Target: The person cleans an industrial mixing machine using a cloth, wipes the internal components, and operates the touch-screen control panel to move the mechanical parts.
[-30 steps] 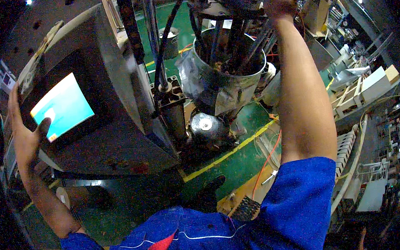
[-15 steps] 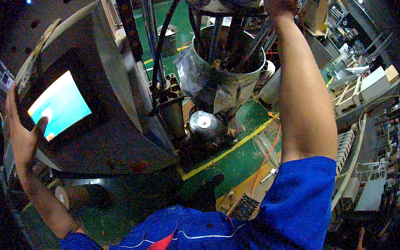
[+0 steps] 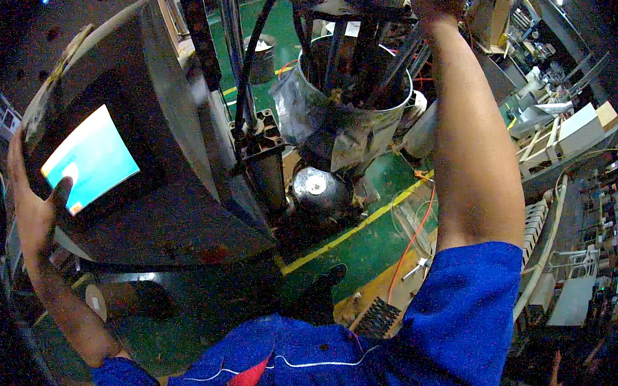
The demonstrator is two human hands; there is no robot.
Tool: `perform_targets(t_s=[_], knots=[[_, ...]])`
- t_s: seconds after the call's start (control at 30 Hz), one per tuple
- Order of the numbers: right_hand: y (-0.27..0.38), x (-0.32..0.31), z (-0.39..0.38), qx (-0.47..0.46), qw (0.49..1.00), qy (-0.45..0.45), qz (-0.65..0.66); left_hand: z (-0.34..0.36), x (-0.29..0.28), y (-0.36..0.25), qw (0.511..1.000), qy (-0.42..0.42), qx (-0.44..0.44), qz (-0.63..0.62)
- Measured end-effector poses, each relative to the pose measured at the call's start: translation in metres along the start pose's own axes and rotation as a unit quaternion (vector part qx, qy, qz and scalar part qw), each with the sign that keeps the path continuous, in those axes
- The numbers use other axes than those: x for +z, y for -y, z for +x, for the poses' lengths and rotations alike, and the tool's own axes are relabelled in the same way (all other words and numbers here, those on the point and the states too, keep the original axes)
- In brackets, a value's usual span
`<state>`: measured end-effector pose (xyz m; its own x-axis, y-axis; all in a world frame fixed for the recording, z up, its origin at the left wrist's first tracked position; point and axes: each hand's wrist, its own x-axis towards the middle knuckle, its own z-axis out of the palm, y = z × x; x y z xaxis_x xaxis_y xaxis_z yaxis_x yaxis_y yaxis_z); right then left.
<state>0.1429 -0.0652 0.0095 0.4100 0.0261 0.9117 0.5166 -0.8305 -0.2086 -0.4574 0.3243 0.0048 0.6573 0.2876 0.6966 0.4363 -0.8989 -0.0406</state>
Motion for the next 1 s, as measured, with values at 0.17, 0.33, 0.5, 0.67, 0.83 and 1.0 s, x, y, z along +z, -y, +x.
perform_targets(t_s=[0.17, 0.33, 0.5, 0.67, 0.83, 1.0], knots=[[0.007, 0.004, 0.006, -0.011, 0.999, -0.034, -0.027, 0.0, -0.006, 0.019, 0.999, 0.012, 0.02, 0.033], [-0.009, 0.004, 0.008, -0.033, 0.994, -0.063, -0.086, 0.001, 0.003, 0.02, 0.999, 0.034, -0.006, -0.008], [-0.013, 0.011, 0.008, -0.044, 0.99, -0.082, -0.11, -0.001, 0.002, 0.02, 0.997, 0.047, -0.022, -0.051], [-0.022, 0.018, 0.015, -0.062, 0.985, -0.117, -0.108, -0.001, 0.006, 0.02, 0.993, 0.06, -0.038, -0.096], [-0.016, 0.01, 0.017, -0.012, 0.995, -0.072, -0.065, 0.0, 0.003, 0.022, 0.995, 0.052, -0.028, -0.078], [0.003, -0.008, 0.003, -0.07, 0.974, -0.122, -0.177, 0.0, 0.003, 0.024, 0.997, 0.045, -0.018, -0.052]])
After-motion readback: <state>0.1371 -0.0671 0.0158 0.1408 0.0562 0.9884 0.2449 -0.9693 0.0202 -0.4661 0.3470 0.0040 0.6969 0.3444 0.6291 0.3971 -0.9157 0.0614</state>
